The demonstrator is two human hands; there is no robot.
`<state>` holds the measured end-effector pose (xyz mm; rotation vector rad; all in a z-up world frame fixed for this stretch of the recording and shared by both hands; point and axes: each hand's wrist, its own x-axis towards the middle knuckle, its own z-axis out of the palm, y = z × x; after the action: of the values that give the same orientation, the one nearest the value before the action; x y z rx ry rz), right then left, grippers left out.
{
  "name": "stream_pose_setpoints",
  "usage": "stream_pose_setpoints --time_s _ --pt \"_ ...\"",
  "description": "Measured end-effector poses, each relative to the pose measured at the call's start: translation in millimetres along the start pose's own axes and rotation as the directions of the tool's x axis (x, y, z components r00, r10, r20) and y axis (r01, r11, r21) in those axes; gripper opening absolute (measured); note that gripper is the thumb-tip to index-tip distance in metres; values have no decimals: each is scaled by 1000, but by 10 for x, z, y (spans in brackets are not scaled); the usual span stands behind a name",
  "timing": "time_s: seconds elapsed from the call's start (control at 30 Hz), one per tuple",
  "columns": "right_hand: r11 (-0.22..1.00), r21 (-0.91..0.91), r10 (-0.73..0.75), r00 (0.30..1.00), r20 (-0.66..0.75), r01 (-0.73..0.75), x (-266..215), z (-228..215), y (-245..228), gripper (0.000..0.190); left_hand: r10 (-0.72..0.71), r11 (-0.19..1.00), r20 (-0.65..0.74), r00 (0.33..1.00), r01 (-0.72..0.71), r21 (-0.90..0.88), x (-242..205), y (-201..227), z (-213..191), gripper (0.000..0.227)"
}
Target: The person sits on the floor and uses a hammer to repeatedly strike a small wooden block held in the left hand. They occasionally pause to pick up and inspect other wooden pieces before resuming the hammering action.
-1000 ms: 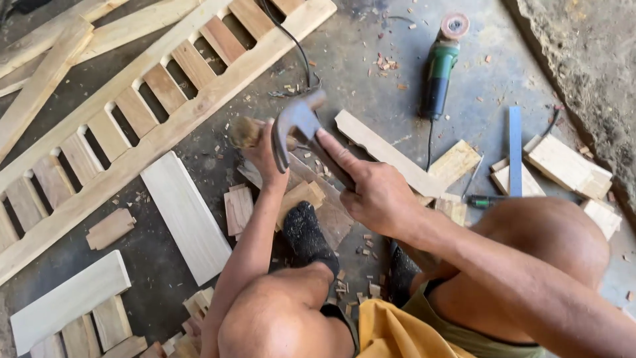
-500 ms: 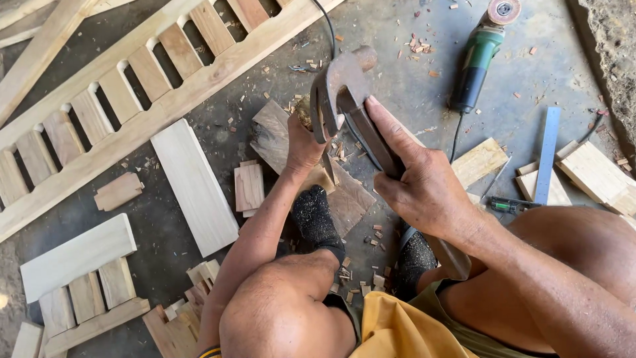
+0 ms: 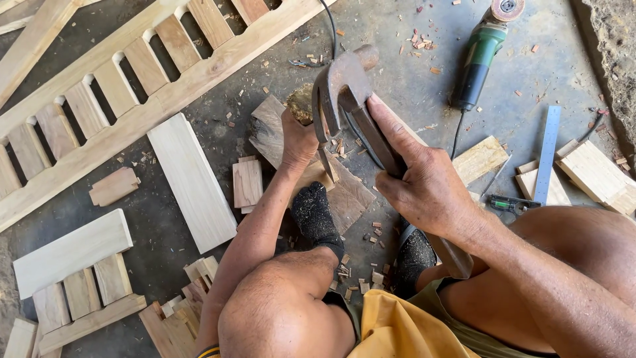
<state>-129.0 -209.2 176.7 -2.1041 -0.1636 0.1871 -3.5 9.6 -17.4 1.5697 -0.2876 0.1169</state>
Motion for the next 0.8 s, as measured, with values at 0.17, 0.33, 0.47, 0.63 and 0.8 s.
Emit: stream_pose_setpoints --time_s 0.17,0.33,0.47,0.63,0.8 --pt "999 4 -40 999 -2 40 -9 17 24 95 0 999 -5 1000 0 48 -10 -87 -58 14" --pt "1000 -9 -22 1000 5 22 -5 3 -16 94 134 974 46 990 -140 176 14 40 -25 15" --pt "997 -19 -81 997 -7 81 -13 13 29 94 406 679 175 897 -425 598 -19 -223 -76 15" --pt "999 -29 -12 1000 25 13 -8 -9 -2 95 348 667 209 914 -398 630 -33 -5 45 16" --pt "998 -45 -52 999 3 52 -31 -15 22 95 160 921 140 977 -199 334 -27 185 47 14"
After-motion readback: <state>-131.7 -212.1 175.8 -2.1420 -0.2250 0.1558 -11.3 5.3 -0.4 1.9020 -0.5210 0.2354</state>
